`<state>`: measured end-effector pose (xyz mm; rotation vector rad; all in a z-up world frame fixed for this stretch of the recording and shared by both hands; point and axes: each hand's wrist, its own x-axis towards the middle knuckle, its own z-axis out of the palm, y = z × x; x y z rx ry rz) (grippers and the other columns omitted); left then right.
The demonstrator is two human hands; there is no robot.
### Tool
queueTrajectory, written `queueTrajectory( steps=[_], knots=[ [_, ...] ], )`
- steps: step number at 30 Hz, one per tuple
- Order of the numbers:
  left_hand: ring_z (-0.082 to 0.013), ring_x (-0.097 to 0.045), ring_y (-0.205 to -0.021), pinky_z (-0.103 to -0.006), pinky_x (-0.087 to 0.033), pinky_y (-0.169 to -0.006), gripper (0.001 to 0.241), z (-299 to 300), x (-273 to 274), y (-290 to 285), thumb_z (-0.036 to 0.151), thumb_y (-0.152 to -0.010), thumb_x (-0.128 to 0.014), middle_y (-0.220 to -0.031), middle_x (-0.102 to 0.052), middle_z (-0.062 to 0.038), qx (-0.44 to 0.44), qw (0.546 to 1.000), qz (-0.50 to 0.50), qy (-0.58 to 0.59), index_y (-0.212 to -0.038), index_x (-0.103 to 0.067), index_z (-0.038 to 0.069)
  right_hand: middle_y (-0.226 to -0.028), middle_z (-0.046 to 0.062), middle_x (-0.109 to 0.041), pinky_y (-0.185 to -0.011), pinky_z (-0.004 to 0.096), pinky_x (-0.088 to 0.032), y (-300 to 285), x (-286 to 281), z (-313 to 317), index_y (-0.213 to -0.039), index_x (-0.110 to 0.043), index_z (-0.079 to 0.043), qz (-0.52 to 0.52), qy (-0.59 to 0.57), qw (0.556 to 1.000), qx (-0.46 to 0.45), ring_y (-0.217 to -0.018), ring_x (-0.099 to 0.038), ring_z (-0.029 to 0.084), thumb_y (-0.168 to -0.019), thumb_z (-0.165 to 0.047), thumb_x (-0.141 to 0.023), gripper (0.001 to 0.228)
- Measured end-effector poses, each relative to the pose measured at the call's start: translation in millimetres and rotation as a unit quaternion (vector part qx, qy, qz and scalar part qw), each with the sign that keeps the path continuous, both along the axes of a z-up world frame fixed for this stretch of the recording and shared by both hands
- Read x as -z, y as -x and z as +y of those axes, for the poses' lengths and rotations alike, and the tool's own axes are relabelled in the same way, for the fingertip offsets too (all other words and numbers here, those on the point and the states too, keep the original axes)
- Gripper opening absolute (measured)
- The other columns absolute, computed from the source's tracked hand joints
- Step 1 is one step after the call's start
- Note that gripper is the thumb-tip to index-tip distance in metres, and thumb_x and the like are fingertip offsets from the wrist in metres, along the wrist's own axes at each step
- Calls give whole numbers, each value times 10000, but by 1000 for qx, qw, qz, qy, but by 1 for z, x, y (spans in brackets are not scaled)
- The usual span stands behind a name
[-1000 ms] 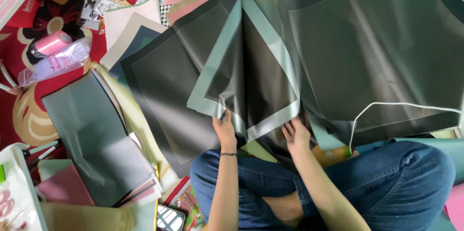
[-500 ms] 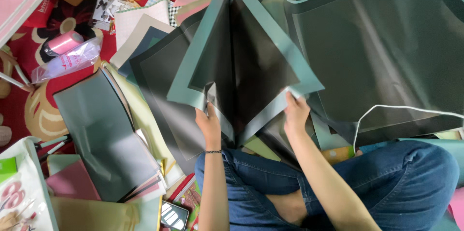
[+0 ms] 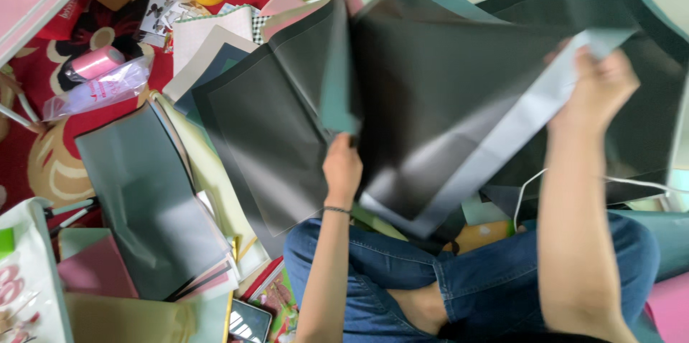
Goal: The person sits on the floor and sorts through a pile of colorful wrapping paper. They select a large sheet of black wrapping paper, unfold it, and then fold it in half multiple times by hand.
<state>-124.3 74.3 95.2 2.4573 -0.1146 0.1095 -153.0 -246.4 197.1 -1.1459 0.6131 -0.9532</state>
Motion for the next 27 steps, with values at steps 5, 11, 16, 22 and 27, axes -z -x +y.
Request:
queueTrajectory(
  steps=[5, 11, 16, 22, 27],
  knots=[
    [-341, -581, -810, -450, -508, -546, 881, -51, 7, 12, -99, -684, -447, -910, -586, -95, 165, 982, -22, -93, -1450, -252, 291, -850, -54, -754, -700, 200, -613, -2, -51, -69, -1041, -669, -245, 122, -1, 992, -17, -747, -738, 59, -894, -357, -558, 216],
    [-241, -648, -811, -371, -578, -634, 662, -104, 21, 47, 27, -860, -447, -899, -631, -47, 209, 953, 2, -220, -1439, -282, 304, -863, -27, -716, -782, 359, -424, -24, -79, -75, -1006, -664, -227, 95, 237, 966, -50, -821, -705, 102, -923, -288, -555, 150],
    [-268, -613, -898, -366, -561, -649, 560, -133, 65, 86, 101, -832, -515, -993, -605, -73, 231, 952, 50, -194, -1375, -396, 170, -875, -4, -681, -855, 502, -252, -57, -83, -18, -974, -659, -212, 58, 437, 894, -83, -887, -675, 141, -949, -225, -551, 111],
    [-293, -511, -1009, -396, -529, -681, 811, -105, 112, 80, 321, -659, -679, -1144, -513, -107, 241, 963, 69, -101, -1383, -363, 138, -890, 26, -634, -950, 691, -23, -54, -96, 176, -932, -652, -193, 13, 665, 735, -131, -974, -634, 192, -983, -143, -546, 128],
    [-352, -403, -1169, -417, -386, -890, 831, 35, 102, 25, 542, -756, -473, -1277, -420, -197, 85, 938, 192, 277, -1403, -303, 49, -1035, 27, -690, -1011, 746, 56, -17, -4, 254, -1031, -677, -201, 1, 721, 633, -282, -1153, -565, 234, -883, -128, -541, 214]
  ],
)
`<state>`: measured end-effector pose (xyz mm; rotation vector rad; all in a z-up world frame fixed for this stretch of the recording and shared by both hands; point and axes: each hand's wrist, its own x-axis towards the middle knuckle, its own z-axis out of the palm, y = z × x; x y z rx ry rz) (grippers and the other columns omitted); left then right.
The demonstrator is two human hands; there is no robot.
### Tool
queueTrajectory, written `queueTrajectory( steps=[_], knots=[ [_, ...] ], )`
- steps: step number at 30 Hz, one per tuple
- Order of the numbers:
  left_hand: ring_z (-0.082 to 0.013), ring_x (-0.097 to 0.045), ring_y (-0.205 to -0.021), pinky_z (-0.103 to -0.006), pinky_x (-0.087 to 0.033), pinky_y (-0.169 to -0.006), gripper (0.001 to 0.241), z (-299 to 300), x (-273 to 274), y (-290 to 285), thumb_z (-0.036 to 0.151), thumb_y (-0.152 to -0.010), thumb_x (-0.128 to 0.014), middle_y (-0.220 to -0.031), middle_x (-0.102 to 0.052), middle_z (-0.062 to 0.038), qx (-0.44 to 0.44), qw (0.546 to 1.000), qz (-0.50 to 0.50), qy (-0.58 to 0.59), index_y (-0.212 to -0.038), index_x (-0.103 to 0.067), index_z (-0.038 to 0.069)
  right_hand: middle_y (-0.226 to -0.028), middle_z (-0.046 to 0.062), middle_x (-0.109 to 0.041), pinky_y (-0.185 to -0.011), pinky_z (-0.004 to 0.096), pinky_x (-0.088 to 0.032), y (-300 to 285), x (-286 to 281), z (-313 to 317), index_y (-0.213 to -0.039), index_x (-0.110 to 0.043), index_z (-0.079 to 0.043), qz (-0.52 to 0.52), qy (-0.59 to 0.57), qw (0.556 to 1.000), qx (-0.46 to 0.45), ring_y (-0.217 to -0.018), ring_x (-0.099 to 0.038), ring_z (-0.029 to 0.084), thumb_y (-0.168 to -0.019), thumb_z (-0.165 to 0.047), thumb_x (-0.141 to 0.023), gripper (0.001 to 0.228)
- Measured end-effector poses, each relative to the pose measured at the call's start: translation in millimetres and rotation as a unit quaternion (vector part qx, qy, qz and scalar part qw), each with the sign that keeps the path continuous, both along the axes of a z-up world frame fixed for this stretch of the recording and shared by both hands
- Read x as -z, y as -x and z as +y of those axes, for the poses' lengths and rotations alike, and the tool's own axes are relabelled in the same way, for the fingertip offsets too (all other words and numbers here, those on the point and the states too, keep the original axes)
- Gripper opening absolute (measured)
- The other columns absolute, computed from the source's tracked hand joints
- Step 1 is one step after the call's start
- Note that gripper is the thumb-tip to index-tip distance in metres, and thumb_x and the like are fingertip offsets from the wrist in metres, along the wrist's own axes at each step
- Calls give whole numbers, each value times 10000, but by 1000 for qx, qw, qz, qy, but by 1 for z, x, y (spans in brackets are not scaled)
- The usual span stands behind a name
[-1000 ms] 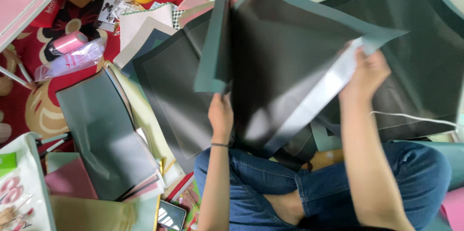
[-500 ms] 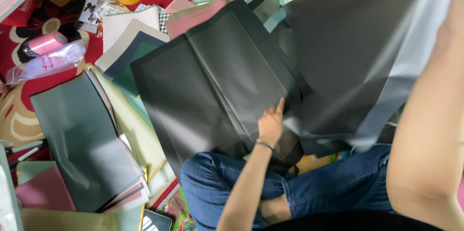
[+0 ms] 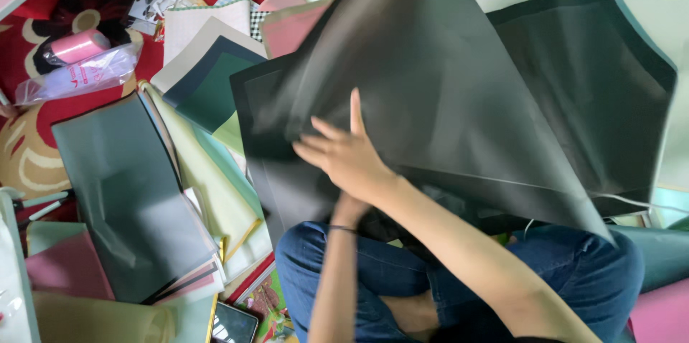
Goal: The person sits on the floor and sorts through a pile of colorful wrapping paper. They select a large sheet of black wrapping paper, unfold it, and then fold it in half multiple times by hand.
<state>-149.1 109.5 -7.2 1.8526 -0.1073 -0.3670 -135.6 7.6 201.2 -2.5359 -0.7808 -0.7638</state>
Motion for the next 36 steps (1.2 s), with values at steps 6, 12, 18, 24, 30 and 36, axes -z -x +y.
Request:
queueTrajectory(
  steps=[6, 12, 18, 24, 30, 36],
  knots=[
    [-411, -296, -1329, -441, -244, -1098, 983, 123, -76, -39, 759, -852, -262, -1410, -329, -288, -194, 908, 189, 321, -1423, -244, -41, -1052, 2, -675, -1028, 731, 54, 51, 82, 19, -1110, -633, -224, 177, 45, 980, -82, -1196, -502, 240, -866, -91, -490, 313],
    [-355, -612, -1022, -481, -518, -796, 788, 112, -68, -34, 646, -697, -738, -1161, -605, -166, -164, 957, 235, -46, -1257, -566, 117, -1116, -15, -655, -1057, 657, 76, 76, 132, 24, -1143, -619, -197, 263, 40, 957, -114, -1232, -468, 214, -886, -83, -476, 315],
    [-277, -633, -1003, -410, -514, -846, 533, 121, -25, -34, 229, -753, -741, -1024, -675, -115, -215, 948, 67, -227, -1247, -559, 144, -1134, 57, -648, -1093, 491, -122, 69, 156, 5, -1129, -622, -169, 263, -69, 958, -91, -1133, -566, 206, -866, -483, -582, 411],
    [-260, -612, -1053, -402, -495, -893, 491, 152, -20, -31, 163, -825, -671, -1082, -657, -109, -196, 938, 31, -284, -1290, -514, 190, -1454, 112, -348, -1055, 641, -59, 45, 173, -60, -1391, -384, -174, 310, 113, 929, 169, -1366, -251, 329, -873, -485, -521, 619],
    [-288, -611, -1061, -427, -511, -878, 513, 169, -14, -2, 195, -841, -635, -1096, -660, -119, -201, 914, 100, -339, -1318, -448, 224, -1526, 31, -200, -1051, 679, 26, 57, 195, -66, -1429, -290, -235, 366, 202, 894, 159, -1409, -120, 301, -888, -573, -444, 656],
    [-377, -563, -1102, -471, -509, -913, 652, 178, -3, 8, 125, -817, -637, -1213, -557, -213, -161, 916, 92, -356, -1397, -340, 133, -1511, -1, -242, -1073, 658, 24, 63, 204, -64, -1402, -322, -216, 391, 226, 878, 158, -1407, -147, 258, -922, -562, -375, 594]
  ],
)
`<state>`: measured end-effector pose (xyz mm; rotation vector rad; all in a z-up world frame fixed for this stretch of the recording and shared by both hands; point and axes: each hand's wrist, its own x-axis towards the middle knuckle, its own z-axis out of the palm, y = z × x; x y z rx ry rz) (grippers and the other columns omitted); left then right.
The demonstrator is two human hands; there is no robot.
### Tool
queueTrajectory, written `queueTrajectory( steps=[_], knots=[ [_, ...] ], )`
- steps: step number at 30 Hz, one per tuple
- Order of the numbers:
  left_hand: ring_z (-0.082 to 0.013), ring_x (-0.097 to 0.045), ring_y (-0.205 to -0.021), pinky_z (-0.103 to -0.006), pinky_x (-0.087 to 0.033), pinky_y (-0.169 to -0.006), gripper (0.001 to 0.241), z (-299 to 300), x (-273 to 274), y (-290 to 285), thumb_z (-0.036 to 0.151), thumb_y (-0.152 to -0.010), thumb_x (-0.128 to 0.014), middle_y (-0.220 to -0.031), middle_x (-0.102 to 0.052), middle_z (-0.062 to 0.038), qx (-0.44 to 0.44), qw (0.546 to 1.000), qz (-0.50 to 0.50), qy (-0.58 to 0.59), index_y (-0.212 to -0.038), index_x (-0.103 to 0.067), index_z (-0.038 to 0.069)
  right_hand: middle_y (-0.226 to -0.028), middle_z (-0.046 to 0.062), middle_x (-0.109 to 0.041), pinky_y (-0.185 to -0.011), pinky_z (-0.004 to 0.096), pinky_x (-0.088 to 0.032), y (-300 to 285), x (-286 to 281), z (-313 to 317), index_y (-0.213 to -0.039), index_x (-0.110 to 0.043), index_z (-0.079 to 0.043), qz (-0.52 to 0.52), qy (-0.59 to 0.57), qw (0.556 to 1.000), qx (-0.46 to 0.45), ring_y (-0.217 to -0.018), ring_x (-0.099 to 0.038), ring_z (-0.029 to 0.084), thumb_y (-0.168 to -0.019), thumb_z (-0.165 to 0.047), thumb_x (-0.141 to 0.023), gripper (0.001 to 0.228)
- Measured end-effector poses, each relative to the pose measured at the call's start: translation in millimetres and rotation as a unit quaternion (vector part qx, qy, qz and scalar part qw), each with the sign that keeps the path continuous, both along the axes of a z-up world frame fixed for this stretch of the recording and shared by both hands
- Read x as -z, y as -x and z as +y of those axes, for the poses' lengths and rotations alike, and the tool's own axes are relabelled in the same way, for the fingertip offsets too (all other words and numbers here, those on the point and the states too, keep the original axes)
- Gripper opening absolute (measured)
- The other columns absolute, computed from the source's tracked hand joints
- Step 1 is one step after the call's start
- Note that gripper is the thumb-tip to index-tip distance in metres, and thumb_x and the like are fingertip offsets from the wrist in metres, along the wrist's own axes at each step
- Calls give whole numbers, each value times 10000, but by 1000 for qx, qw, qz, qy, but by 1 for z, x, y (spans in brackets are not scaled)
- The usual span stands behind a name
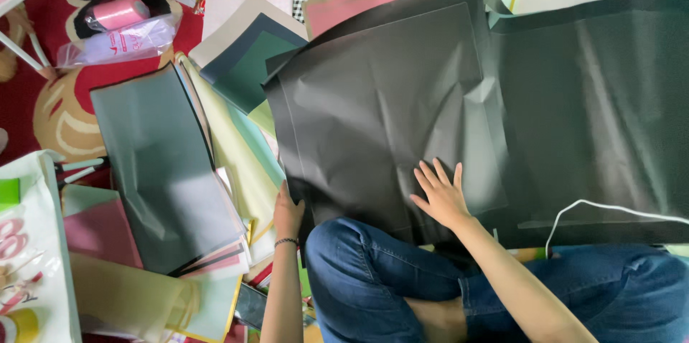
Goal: The person sits on the floor and sorts through a pile of colorful wrapping paper. They select a large sheet of black wrapping paper, unfold it, and then fold it in half multiple times by hand.
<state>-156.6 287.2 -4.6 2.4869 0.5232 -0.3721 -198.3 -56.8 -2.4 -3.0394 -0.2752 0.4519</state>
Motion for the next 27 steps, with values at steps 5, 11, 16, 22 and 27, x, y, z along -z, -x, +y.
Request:
queueTrajectory(
  steps=[5, 11, 16, 22, 27],
  knots=[
    [-404, -516, -1102, -493, -526, -869, 824, -8, 2, -9, 276, -688, -776, -1248, -409, -168, 54, 988, -32, -142, -1393, -367, 154, -1303, -3, -510, -1096, 619, -78, 0, 8, 0, -1299, -480, -229, -133, -21, 991, -9, -1293, -395, 216, -877, -514, -471, 510],
    [-261, -561, -986, -371, -463, -862, 315, -54, -17, -75, 240, -771, -718, -1026, -522, -103, 181, 875, -419, -162, -1004, -553, 109, -1234, 111, -470, -1006, 489, -336, -87, 4, -24, -1291, -543, -144, -427, -77, 901, 19, -1157, -454, 291, -815, -313, -605, 509],
    [-240, -490, -1182, -394, -406, -965, 274, -116, -23, -118, 263, -826, -584, -1224, -497, -54, 244, 800, -507, -210, -1071, -574, 143, -1302, 131, -454, -1045, 557, -266, -138, 19, -29, -1195, -553, -128, -382, -56, 922, -3, -1258, -417, 319, -804, -417, -628, 492],
    [-296, -214, -1396, -538, -106, -1100, 567, -115, 3, -142, 335, -931, -467, -1506, -244, -164, 207, 883, -349, -235, -1407, -344, 52, -1422, 136, -355, -1073, 607, -143, -140, 41, -41, -1302, -477, -120, -309, -66, 949, 14, -1345, -317, 343, -867, -437, -570, 547],
    [-316, -145, -1413, -608, -63, -1082, 688, -98, 26, -154, 506, -946, -348, -1522, -180, -189, 197, 908, -254, -267, -1442, -267, 36, -1501, 145, -272, -1070, 634, -60, -133, 46, -59, -1434, -344, -136, -248, -90, 963, 47, -1379, -232, 355, -894, -422, -514, 634]
  ],
)
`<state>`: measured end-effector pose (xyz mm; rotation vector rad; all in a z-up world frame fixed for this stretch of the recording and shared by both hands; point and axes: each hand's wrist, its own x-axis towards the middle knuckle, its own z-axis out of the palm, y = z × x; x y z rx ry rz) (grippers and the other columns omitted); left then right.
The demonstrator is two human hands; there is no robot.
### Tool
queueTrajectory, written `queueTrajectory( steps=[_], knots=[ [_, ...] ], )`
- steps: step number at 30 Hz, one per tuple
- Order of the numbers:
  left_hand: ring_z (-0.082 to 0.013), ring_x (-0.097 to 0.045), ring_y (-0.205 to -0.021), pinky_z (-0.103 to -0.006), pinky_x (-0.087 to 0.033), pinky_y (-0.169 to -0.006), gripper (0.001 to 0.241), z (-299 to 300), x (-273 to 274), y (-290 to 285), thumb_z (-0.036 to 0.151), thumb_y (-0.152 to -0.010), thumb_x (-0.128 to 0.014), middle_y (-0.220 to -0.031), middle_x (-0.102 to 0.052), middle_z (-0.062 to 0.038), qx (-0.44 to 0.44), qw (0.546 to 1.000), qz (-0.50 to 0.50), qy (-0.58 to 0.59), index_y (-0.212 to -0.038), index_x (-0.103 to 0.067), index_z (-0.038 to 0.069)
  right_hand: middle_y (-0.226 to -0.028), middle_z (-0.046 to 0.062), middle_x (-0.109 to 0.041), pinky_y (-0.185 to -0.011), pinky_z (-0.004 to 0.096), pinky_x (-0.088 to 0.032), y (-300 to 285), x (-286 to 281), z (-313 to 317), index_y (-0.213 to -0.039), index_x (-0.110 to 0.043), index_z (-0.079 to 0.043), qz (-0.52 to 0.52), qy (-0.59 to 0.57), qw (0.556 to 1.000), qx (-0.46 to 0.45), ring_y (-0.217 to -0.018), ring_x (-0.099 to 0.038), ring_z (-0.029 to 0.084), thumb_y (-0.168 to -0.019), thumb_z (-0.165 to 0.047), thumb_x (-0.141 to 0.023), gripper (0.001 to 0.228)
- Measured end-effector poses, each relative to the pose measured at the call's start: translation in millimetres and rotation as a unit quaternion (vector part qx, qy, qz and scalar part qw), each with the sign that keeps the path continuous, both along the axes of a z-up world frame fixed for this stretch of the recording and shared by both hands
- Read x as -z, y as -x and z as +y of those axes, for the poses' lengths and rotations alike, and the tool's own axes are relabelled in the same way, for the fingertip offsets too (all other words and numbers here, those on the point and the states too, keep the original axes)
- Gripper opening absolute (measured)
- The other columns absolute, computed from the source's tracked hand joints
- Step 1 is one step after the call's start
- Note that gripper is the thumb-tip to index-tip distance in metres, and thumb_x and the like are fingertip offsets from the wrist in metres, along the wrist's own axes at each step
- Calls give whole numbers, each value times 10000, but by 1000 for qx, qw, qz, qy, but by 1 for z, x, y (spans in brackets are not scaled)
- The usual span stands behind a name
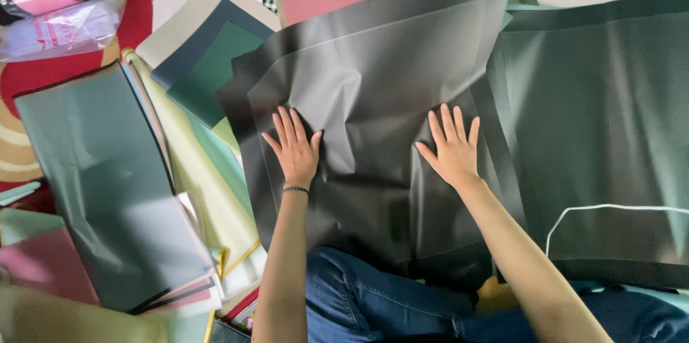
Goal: The person sits on the floor and sorts through a pile of colorful wrapping paper. They select a large sheet of black wrapping paper, unfold it, and then fold it in half multiple times by hand.
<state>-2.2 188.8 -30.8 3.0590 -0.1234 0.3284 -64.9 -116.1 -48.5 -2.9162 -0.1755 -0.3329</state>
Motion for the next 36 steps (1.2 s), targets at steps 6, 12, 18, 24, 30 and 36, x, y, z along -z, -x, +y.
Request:
queueTrajectory(
  steps=[6, 12, 18, 24, 30, 36],
  knots=[
    [-315, -168, -1405, -627, -107, -1074, 728, 1, 22, -11, 529, -927, -396, -1514, -181, -191, 0, 998, 51, 30, -1439, -242, 36, -1524, 139, -227, -1070, 616, -25, 17, 15, -20, -1445, -336, -139, 18, -15, 999, 40, -1402, -171, 321, -918, -480, -464, 640],
    [-284, -258, -1374, -595, -197, -1064, 773, 2, 36, -22, 643, -870, -431, -1482, -262, -131, -6, 1000, 7, 13, -1412, -335, 100, -1516, 122, -265, -1071, 630, -110, 25, 22, -27, -1432, -363, -147, 56, -24, 995, 76, -1388, -238, 302, -891, -517, -470, 665],
    [-325, -272, -1358, -652, -115, -1037, 696, 18, 35, -27, 628, -853, -494, -1449, -339, -120, -57, 997, -37, 18, -1375, -423, 173, -1522, 95, -248, -1063, 627, -106, 18, 22, -29, -1425, -372, -167, 41, -47, 996, 65, -1398, -205, 293, -891, -492, -493, 637],
    [-331, -490, -1163, -466, -407, -952, 584, 76, 38, -2, 216, -708, -777, -1229, -497, -145, -128, 973, -157, 115, -1236, -548, 116, -1323, 81, -504, -972, 498, -301, 12, 33, -79, -1205, -582, -184, -87, -14, 990, 111, -1229, -465, 274, -846, -455, -628, 452],
    [-448, -594, -885, -481, -500, -768, 443, 113, 47, 101, 165, -839, -687, -974, -544, -288, -123, 972, -91, 176, -1184, -526, -62, -1064, 141, -569, -822, 403, -470, 33, 15, -130, -1248, -536, -9, 6, -239, 918, 318, -936, -589, 278, -856, -433, -776, 625],
    [-431, -569, -1029, -500, -469, -861, 463, 101, 15, 106, 304, -969, -467, -1125, -546, -296, -224, 884, 160, 379, -1282, -476, -37, -1239, 205, -539, -939, 433, -424, 35, -21, -119, -1280, -543, -40, 189, -313, 880, 303, -1129, -531, 343, -685, -588, -763, 838]
  ],
)
